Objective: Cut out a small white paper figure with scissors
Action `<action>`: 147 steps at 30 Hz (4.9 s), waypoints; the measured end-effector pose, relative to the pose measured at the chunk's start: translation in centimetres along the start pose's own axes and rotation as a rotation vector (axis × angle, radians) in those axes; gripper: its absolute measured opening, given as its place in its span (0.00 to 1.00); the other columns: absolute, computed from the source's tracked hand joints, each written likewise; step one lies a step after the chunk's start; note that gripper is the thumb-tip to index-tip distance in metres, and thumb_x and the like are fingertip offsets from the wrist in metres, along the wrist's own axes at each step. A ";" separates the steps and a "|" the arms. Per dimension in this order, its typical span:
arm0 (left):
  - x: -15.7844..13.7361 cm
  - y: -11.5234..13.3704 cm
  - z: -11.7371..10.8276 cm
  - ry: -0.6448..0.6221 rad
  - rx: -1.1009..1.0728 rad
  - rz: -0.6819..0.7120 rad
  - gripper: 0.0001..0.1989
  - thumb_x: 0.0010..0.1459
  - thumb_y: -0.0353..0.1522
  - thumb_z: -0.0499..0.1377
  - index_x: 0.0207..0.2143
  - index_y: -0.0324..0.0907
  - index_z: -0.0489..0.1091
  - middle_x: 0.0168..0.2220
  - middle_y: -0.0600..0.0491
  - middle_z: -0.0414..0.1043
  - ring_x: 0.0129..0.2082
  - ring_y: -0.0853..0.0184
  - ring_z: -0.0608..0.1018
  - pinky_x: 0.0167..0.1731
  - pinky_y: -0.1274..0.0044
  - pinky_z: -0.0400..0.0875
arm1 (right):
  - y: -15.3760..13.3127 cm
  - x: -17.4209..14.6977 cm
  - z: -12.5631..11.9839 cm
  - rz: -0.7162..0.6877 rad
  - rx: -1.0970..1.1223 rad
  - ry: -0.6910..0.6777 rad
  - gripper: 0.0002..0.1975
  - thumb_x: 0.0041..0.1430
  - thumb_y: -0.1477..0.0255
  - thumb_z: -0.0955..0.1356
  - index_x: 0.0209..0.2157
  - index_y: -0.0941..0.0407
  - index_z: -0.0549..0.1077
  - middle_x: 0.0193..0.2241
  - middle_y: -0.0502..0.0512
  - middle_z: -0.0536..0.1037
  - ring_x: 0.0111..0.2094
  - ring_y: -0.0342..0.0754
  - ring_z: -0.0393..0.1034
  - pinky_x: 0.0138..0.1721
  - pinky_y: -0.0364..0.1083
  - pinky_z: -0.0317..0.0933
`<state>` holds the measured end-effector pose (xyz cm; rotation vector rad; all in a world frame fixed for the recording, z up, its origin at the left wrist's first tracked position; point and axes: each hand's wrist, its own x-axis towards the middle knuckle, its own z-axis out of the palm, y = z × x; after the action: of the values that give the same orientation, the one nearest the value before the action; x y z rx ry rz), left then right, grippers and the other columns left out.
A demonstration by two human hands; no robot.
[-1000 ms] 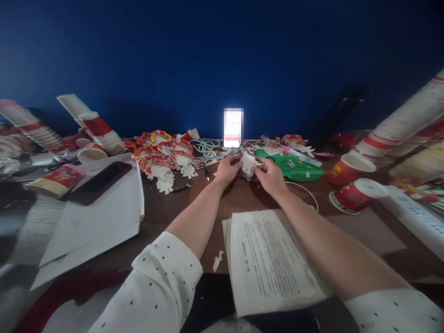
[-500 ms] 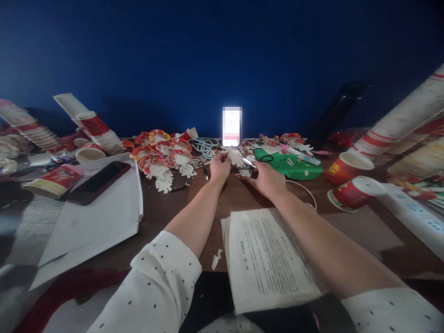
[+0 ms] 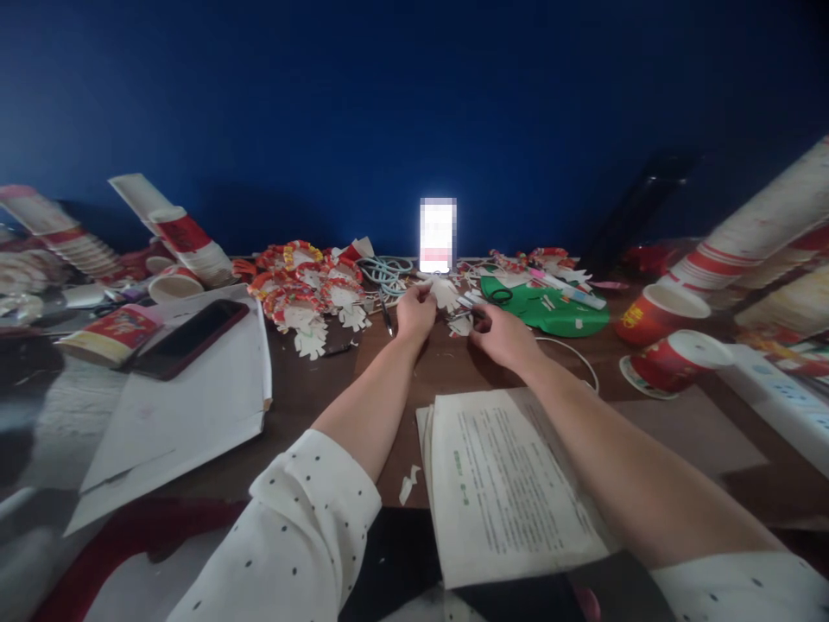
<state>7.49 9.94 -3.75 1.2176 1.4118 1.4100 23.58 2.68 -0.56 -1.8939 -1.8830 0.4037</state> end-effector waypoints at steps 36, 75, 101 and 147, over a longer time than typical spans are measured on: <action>-2.7 1.8 0.3 -0.500 -0.295 -0.119 0.04 0.56 0.28 0.66 0.34 0.37 0.75 0.26 0.55 0.74 0.23 0.74 0.74 0.30 0.79 0.72 | 1.1 0.9 -0.8 -0.215 0.412 0.498 0.19 0.59 0.68 0.70 0.52 0.54 0.80 0.39 0.57 0.84 0.39 0.53 0.78 0.47 0.55 0.71; -2.5 1.8 0.6 -0.403 -0.328 -0.173 0.05 0.54 0.28 0.69 0.30 0.37 0.75 0.23 0.56 0.73 0.23 0.74 0.75 0.33 0.78 0.76 | 1.1 0.9 -0.3 -0.024 0.579 0.318 0.17 0.51 0.56 0.72 0.29 0.56 0.80 0.23 0.51 0.77 0.27 0.48 0.69 0.34 0.47 0.62; -1.9 1.7 0.5 -0.392 -0.140 -0.100 0.04 0.54 0.27 0.66 0.28 0.36 0.74 0.22 0.57 0.73 0.22 0.74 0.72 0.28 0.80 0.70 | 1.1 1.2 -0.4 -0.056 0.367 0.277 0.11 0.57 0.67 0.68 0.27 0.56 0.80 0.24 0.52 0.80 0.29 0.49 0.71 0.34 0.46 0.61; -2.1 2.4 0.2 -0.417 -0.241 -0.197 0.06 0.52 0.23 0.68 0.28 0.36 0.72 0.22 0.57 0.72 0.23 0.75 0.73 0.33 0.79 0.73 | 1.7 1.2 -0.1 -0.023 0.606 0.180 0.16 0.53 0.63 0.71 0.39 0.58 0.83 0.27 0.53 0.82 0.26 0.47 0.71 0.31 0.45 0.64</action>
<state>8.38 7.78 -1.58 1.1041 1.0115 1.0778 25.19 3.89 -1.20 -1.4445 -1.4479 0.6809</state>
